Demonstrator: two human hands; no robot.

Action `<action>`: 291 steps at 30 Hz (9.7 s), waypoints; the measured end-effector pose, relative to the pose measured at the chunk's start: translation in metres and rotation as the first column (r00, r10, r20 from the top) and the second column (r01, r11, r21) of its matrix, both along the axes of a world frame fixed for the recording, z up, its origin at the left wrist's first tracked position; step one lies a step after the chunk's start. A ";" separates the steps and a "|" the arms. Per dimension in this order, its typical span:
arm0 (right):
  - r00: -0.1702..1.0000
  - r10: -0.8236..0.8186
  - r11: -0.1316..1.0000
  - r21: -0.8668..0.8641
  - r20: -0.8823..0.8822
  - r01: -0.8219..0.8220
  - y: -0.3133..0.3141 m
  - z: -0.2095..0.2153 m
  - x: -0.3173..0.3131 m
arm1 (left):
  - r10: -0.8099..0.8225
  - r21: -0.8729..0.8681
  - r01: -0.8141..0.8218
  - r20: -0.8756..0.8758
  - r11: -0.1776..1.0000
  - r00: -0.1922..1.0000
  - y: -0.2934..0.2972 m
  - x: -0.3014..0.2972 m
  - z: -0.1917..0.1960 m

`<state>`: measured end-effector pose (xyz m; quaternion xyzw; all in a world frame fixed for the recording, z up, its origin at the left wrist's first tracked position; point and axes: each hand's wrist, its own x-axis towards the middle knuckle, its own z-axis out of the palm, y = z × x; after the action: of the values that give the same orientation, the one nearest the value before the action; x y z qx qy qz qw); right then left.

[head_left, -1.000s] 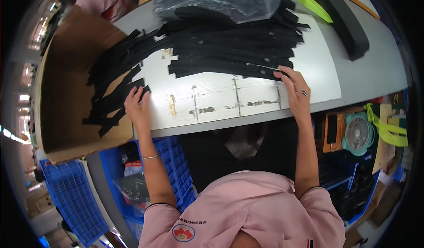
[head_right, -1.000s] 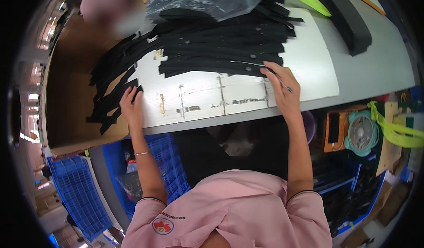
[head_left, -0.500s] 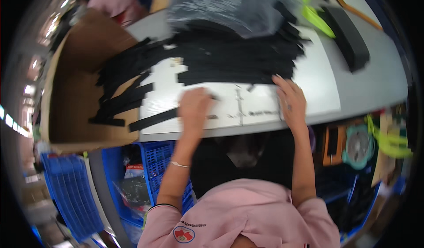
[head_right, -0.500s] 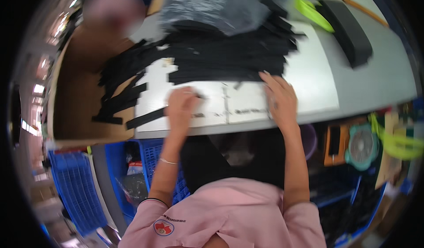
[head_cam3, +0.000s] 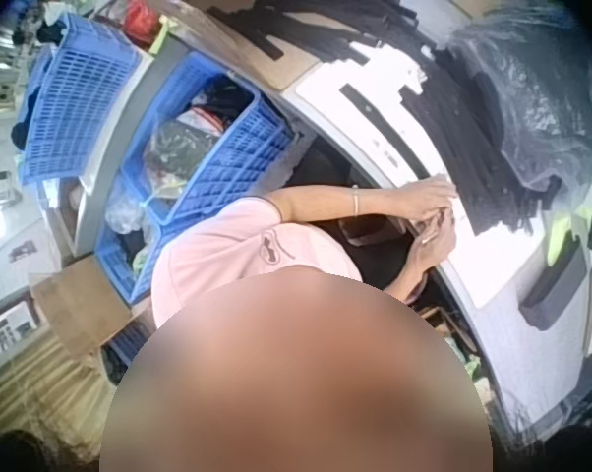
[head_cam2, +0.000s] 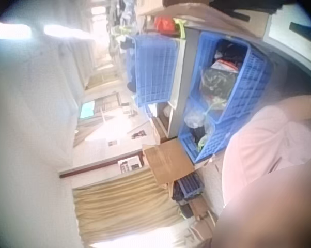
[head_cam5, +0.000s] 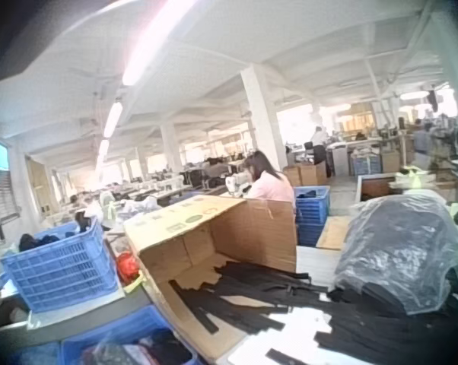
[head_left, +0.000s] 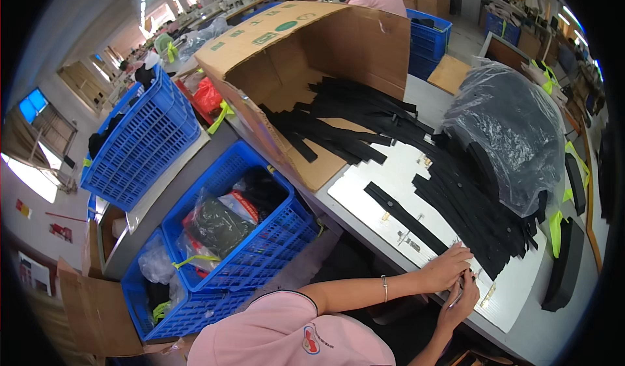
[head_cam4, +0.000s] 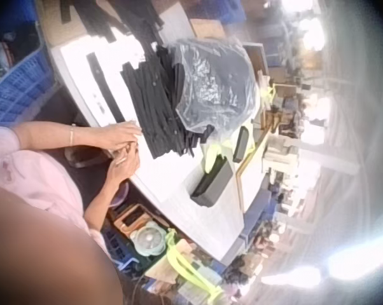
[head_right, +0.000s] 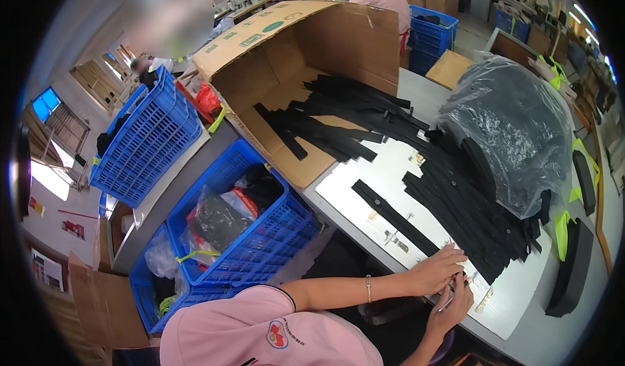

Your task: Marking and adjusting black zipper strips using a template and a pen.

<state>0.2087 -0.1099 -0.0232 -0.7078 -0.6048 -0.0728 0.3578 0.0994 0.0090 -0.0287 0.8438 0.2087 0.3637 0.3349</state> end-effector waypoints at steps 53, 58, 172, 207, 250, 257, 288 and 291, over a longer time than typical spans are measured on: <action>0.816 -0.087 0.996 -0.034 -0.571 0.082 0.011 0.051 0.055 | 0.113 0.292 -0.029 -0.276 0.956 0.955 -0.018 -0.020 0.028; 0.810 -0.093 0.993 0.005 -0.578 0.117 0.018 0.024 0.059 | 0.115 0.292 -0.035 -0.259 0.956 0.959 -0.019 -0.018 0.027; 0.618 0.056 0.993 -0.022 -0.784 -0.118 0.080 0.039 -0.030 | 0.506 0.253 -0.442 -0.317 0.861 0.802 0.023 -0.160 0.015; 0.858 0.333 0.935 0.023 -0.391 -0.353 0.152 0.030 -0.092 | 0.493 0.258 -0.428 -0.303 0.866 0.816 0.026 -0.162 0.023; 0.985 0.125 0.956 -0.279 0.116 -0.089 0.056 0.030 -0.039 | 0.340 0.178 -0.295 -0.349 0.939 0.873 0.073 -0.156 0.034; 0.998 0.041 0.970 -0.242 0.054 -0.026 0.080 0.032 -0.018 | 0.723 0.385 -0.616 -0.271 0.687 0.636 0.210 -0.204 0.029; 0.998 0.069 0.997 -0.035 0.007 -0.069 0.030 0.022 -0.054 | 0.215 0.147 -0.179 -0.282 0.973 0.935 0.019 -0.096 0.025; 0.998 -0.013 0.998 -0.065 0.069 0.017 0.013 0.014 -0.035 | 0.244 0.184 -0.189 -0.350 0.965 0.904 0.012 -0.103 0.030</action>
<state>0.1739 -0.0968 -0.0092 -0.7206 -0.6136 -0.0800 0.3128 -0.0041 0.0212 0.0011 0.8907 0.3335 0.2476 0.1846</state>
